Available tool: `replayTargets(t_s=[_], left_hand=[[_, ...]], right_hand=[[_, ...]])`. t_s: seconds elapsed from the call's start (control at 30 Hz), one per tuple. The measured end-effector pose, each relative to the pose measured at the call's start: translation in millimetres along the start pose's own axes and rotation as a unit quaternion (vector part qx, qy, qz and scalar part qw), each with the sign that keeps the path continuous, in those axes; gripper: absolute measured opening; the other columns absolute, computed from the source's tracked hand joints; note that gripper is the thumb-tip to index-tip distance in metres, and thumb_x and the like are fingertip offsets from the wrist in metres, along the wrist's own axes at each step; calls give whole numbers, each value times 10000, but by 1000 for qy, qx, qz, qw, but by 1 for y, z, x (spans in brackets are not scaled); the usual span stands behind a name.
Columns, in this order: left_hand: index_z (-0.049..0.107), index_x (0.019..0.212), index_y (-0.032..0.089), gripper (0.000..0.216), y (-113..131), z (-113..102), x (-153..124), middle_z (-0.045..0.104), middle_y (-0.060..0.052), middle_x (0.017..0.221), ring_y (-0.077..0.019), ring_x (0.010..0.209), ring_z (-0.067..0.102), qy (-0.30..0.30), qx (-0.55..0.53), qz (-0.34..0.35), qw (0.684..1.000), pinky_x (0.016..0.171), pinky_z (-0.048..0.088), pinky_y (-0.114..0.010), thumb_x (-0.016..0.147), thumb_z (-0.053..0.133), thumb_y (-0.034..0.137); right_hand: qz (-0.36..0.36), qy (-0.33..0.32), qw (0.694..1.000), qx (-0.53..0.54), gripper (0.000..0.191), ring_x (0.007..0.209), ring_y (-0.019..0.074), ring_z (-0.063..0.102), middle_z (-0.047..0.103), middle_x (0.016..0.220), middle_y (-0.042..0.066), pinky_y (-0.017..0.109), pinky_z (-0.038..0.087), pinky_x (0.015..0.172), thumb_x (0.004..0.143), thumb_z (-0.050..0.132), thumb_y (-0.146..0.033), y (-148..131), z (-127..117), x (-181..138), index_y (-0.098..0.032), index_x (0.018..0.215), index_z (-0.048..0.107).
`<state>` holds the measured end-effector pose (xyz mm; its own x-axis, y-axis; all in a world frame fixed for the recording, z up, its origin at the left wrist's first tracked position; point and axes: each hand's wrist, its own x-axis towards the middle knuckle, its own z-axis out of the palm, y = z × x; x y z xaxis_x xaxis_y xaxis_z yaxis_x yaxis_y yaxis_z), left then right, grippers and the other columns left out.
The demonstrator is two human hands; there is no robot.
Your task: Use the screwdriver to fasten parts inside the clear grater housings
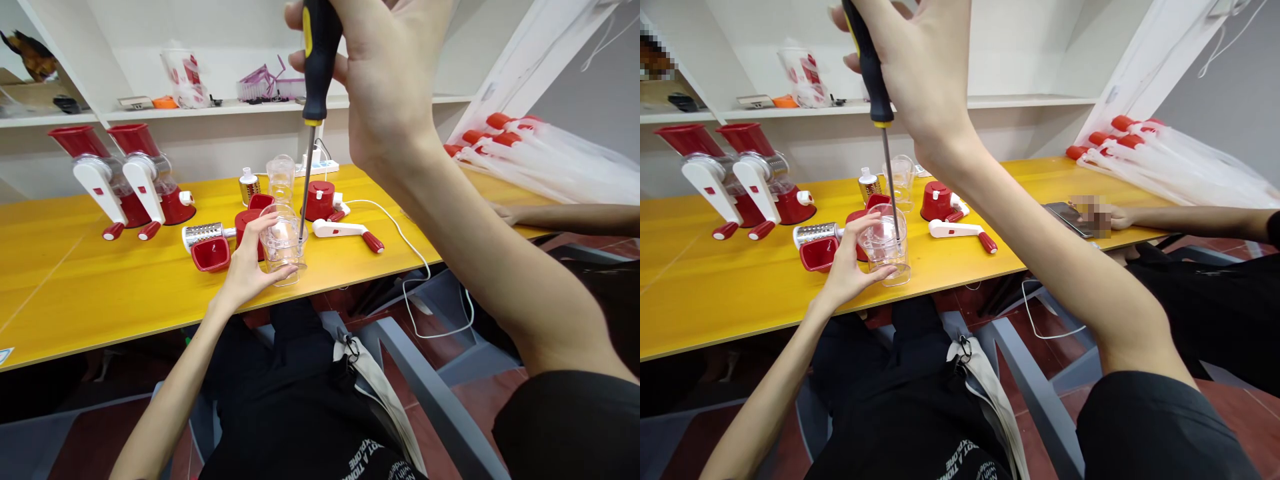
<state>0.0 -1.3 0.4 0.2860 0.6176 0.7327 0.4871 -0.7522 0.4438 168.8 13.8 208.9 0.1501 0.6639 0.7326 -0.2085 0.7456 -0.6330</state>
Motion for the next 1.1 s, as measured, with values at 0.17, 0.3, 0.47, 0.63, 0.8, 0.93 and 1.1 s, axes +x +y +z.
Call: replayTargets(t_s=[0.17,0.3,0.47,0.63,0.8,0.93,1.1], left_hand=[[458,1424,288,790,0,0,0,529,-123,1525,-334,1461,491,-2,0,-1,1000,1211,421,-593,787,852,540],[463,1419,282,789,-1,0,0,532,-126,1518,-331,1461,491,-1,-4,0,1000,1218,413,-589,783,859,528],[462,1418,285,779,0,0,0,529,-124,1521,-337,1465,487,-1,-2,2,1000,1215,418,-591,790,852,533],[458,1423,283,788,1,0,0,525,-126,1525,-333,1468,482,-3,-3,1,1000,1217,415,-588,790,852,535],[453,1425,288,791,0,0,0,528,-123,1523,-335,1462,489,-3,1,2,1000,1213,418,-592,790,845,551],[458,1422,293,789,0,0,0,529,-123,1522,-335,1465,486,-2,-1,2,1000,1217,413,-595,786,851,545],[453,1423,299,785,0,0,0,529,-121,1521,-342,1462,488,-2,0,3,1000,1205,428,-600,791,844,550]], right_hand=[[3,6,1000,-5,312,797,106,760,507,791,-134,289,661,626,795,555,-162,-1,-1,0,-218,960,296],[-11,3,1000,-11,297,794,100,759,506,734,-151,283,658,629,779,541,-158,-3,-1,2,-220,926,291],[-8,0,1000,3,321,893,155,777,522,734,-154,319,664,645,761,562,-163,0,-1,2,-215,936,297],[-2,2,1000,-1,329,936,168,779,526,758,-151,311,659,650,752,568,-178,-1,-2,1,-217,946,305],[-14,-7,999,-36,250,911,142,780,520,700,-150,296,642,627,735,566,-215,-2,-2,0,-199,873,358],[-30,-27,998,-50,145,936,124,775,482,633,-126,235,621,610,755,547,-235,1,-1,2,-154,789,432],[-22,-13,999,-27,251,746,76,747,537,754,-137,270,644,611,762,557,-214,2,1,2,-196,915,359]])
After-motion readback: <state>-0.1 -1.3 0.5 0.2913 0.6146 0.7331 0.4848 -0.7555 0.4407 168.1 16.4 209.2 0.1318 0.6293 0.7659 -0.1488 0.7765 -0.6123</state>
